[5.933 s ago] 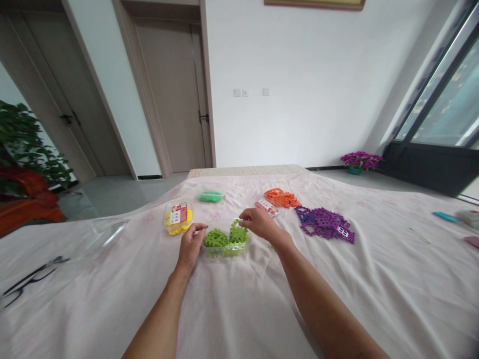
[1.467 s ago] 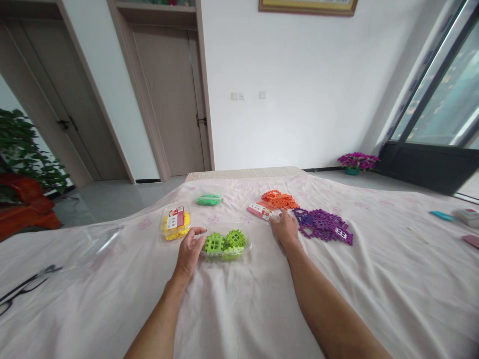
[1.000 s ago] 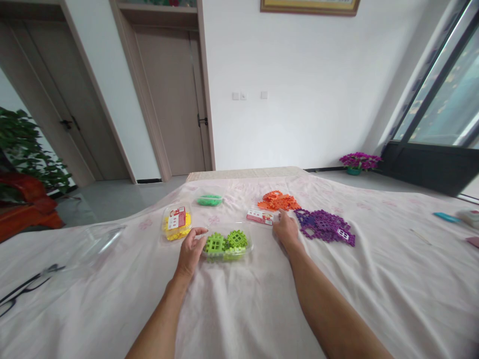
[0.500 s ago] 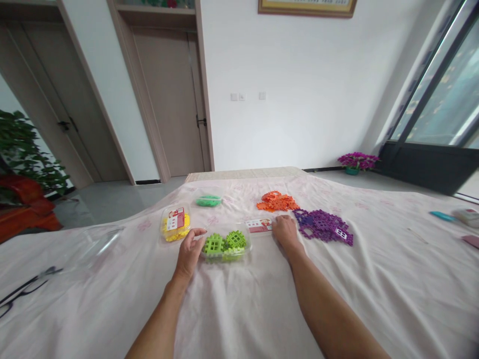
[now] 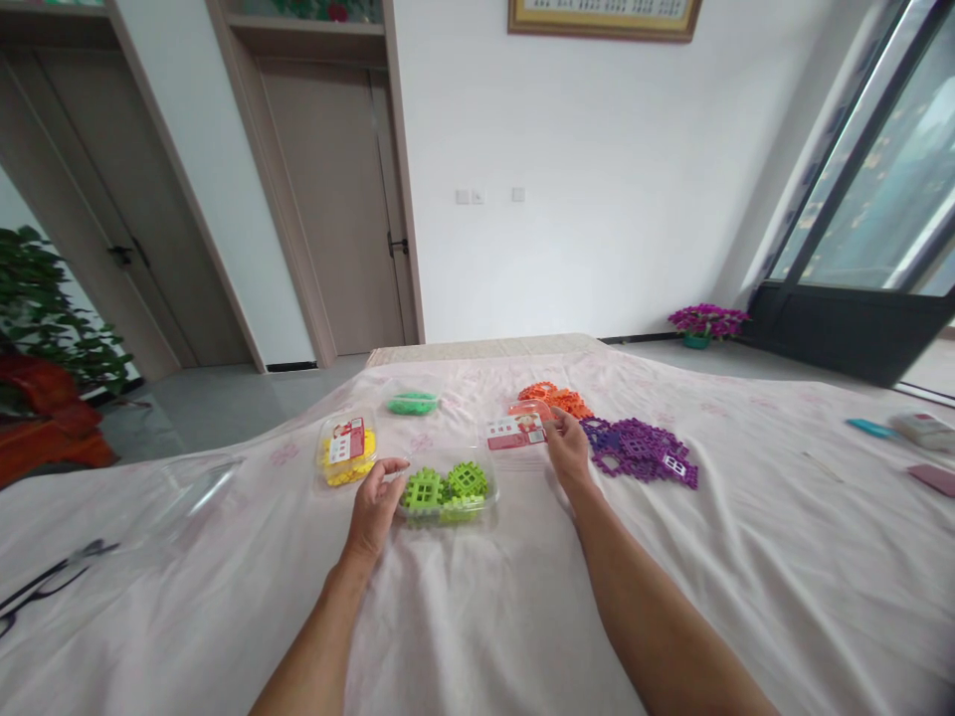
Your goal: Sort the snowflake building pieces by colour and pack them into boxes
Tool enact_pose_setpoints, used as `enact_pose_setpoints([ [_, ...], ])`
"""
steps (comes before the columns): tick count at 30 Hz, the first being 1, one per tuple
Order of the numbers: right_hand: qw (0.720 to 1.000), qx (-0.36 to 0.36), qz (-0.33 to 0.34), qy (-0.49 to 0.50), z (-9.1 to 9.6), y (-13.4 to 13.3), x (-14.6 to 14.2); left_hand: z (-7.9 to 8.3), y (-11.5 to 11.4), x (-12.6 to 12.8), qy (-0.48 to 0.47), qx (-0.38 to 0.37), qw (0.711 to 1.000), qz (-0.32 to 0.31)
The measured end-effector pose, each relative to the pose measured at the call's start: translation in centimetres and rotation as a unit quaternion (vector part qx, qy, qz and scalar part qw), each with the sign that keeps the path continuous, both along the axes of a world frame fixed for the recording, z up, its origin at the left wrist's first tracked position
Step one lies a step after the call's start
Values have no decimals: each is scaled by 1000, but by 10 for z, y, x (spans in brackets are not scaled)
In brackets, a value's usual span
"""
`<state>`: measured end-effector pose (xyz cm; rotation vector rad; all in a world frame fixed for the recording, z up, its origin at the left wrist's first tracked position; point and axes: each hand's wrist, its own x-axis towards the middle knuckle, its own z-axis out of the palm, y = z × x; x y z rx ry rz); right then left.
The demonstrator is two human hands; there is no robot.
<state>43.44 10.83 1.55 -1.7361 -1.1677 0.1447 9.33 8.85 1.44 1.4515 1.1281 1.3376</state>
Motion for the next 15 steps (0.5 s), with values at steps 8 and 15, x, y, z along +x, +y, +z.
enact_pose_setpoints([
  [8, 858, 98, 158, 479, 32, -12, -15, -3, 0, 0, 21, 0, 1000, 10],
  [15, 862, -13, 252, 439, 43, -24, -59, -2, -2, 0, 61, 50, 996, 42],
])
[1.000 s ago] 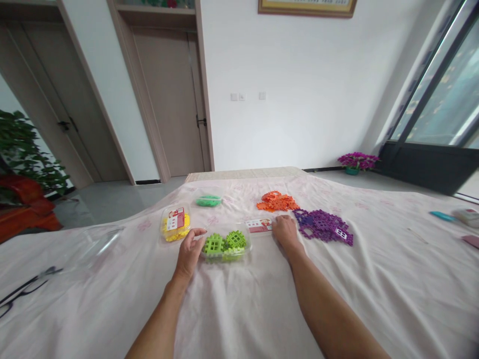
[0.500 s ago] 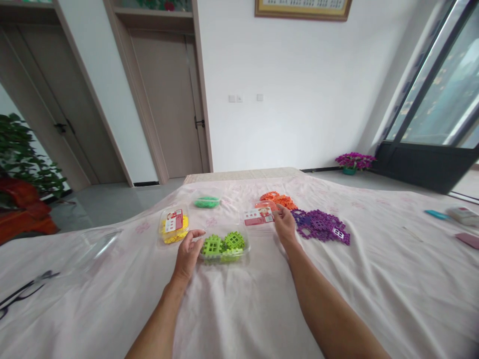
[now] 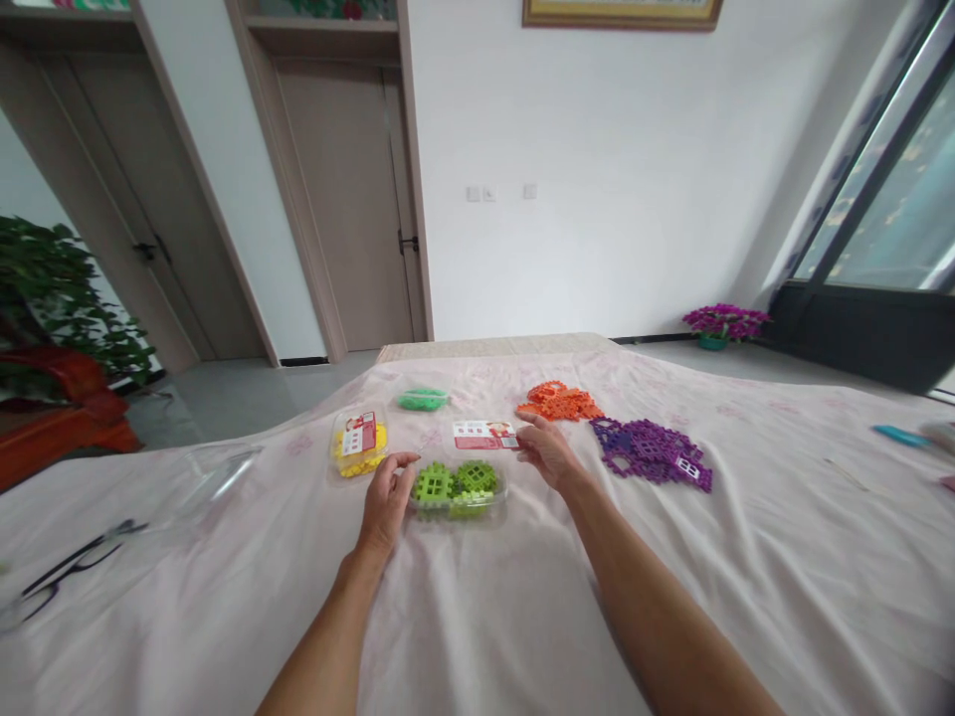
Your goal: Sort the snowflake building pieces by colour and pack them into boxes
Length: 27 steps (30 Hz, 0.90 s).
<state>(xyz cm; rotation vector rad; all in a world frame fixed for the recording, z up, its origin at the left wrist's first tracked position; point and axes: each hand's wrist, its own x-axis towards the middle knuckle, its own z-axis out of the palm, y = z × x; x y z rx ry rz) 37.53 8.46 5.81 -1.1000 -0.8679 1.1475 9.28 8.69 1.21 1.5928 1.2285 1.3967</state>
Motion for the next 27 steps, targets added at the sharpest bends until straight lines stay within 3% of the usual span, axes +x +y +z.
enact_pose_setpoints([
  [6, 985, -9, 48, -165, -3, -2, -13, 0, 0, -1, 47, 38, 998, 13],
  [12, 976, -23, -35, -215, -20, 6, -27, 3, -4, -1, 71, 69, 995, 25],
  [17, 945, -10, -121, -305, -30, 7, -39, 5, -7, -3, 132, 59, 989, 43],
  [21, 933, -6, -139, -333, -31, 3, -43, 5, -11, -8, 165, 57, 984, 33],
  [27, 941, -15, -156, -300, -33, 1, -48, 6, -16, -14, 171, 69, 983, 10],
])
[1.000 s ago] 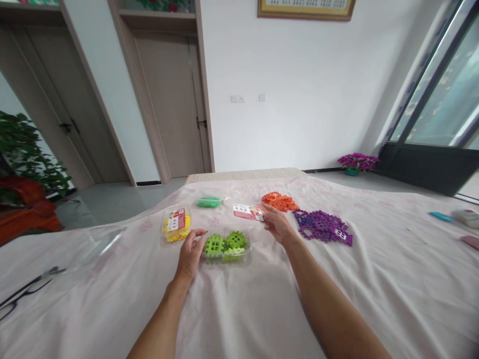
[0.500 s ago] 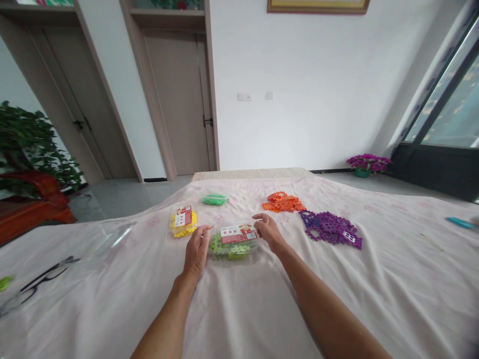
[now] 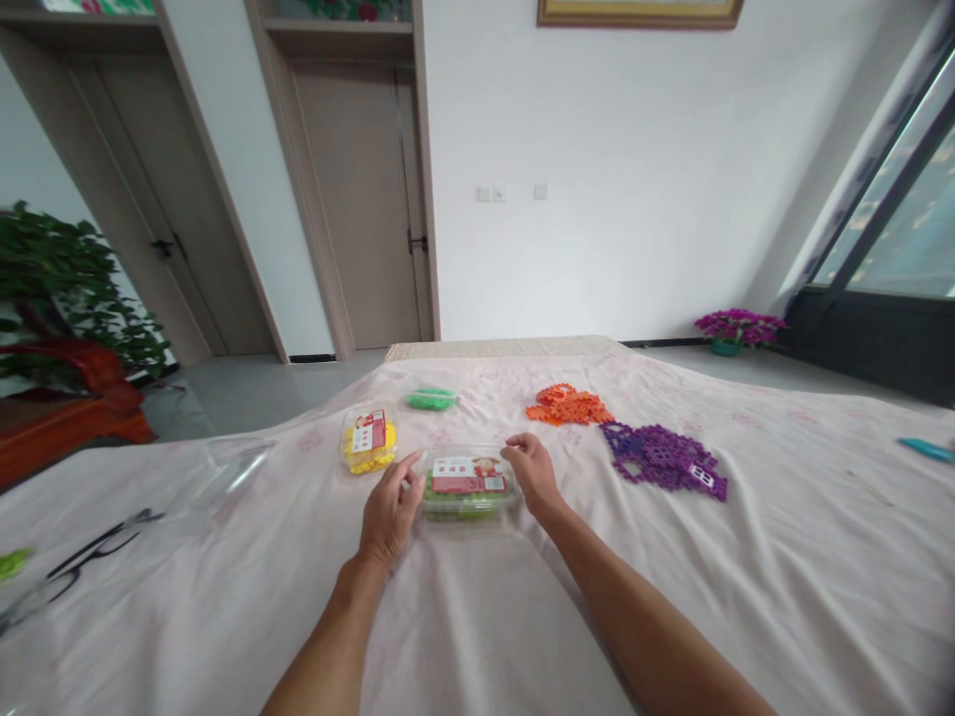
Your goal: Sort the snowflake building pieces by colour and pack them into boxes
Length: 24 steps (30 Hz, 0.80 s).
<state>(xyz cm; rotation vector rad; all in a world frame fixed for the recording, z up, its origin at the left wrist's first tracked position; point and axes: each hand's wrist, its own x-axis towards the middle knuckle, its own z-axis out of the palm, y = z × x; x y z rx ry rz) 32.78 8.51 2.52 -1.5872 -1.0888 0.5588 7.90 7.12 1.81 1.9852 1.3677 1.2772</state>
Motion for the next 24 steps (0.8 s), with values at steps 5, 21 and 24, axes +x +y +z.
enact_pose_setpoints([
  [5, 1000, 6, 23, -20, 0, -3, -2, -2, -3, 4, -2, -1, 1000, 7],
  [21, 991, 60, 97, -77, 12, -7, 2, 4, -10, 12, -156, -107, 982, 21],
  [24, 991, 33, 121, -36, 12, -7, 3, 6, -13, 13, -189, -128, 974, 3],
])
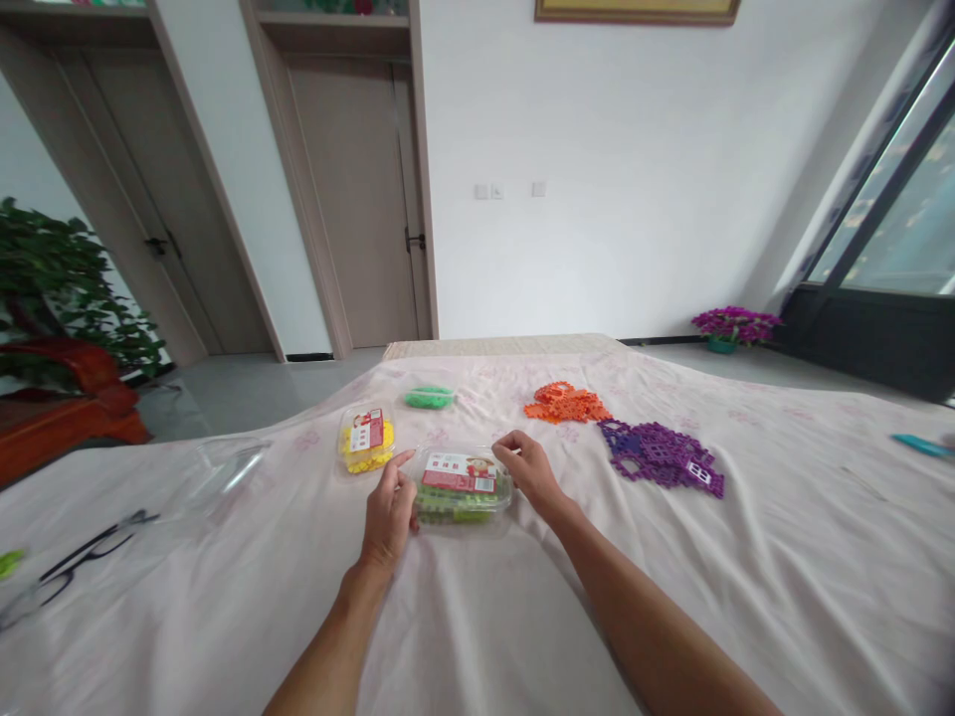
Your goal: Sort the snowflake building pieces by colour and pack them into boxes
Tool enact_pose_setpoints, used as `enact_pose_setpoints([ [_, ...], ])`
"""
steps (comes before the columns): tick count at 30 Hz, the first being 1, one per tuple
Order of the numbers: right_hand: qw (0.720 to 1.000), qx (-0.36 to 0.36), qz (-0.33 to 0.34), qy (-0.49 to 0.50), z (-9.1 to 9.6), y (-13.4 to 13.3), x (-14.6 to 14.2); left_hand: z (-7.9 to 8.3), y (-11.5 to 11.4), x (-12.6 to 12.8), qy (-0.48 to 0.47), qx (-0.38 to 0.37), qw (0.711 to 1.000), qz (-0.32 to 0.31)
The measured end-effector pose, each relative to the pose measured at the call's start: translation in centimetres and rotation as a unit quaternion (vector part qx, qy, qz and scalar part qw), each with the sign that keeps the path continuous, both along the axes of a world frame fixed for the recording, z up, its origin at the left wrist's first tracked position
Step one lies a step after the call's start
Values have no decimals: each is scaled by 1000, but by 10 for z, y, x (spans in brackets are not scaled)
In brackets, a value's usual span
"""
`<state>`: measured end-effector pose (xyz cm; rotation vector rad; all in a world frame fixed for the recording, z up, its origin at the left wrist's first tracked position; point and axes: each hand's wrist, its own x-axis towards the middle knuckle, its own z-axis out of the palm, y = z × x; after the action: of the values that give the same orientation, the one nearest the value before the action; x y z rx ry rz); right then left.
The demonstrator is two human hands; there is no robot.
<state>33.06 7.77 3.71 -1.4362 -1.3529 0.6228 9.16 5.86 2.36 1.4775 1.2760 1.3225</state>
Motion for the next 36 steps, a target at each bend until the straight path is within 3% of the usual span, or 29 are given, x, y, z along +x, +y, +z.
enact_pose_setpoints([
  [6, 998, -31, 26, 39, 1, 1, 3, -1, 0, 1, -45, -22, 999, -6],
  [15, 1000, 14, 22, -12, -7, 7, 2, -5, -2, 2, -67, -40, 997, -11],
  [19, 999, 1, 25, 26, -6, 6, 2, -2, -4, 3, -94, -50, 994, -29],
  [27, 983, -57, 74, 157, -4, 8, 7, 6, -7, -5, -152, -122, 973, -122],
  [36, 971, -53, 89, 216, -8, 13, 9, 15, -8, -17, -198, -289, 919, -179],
])
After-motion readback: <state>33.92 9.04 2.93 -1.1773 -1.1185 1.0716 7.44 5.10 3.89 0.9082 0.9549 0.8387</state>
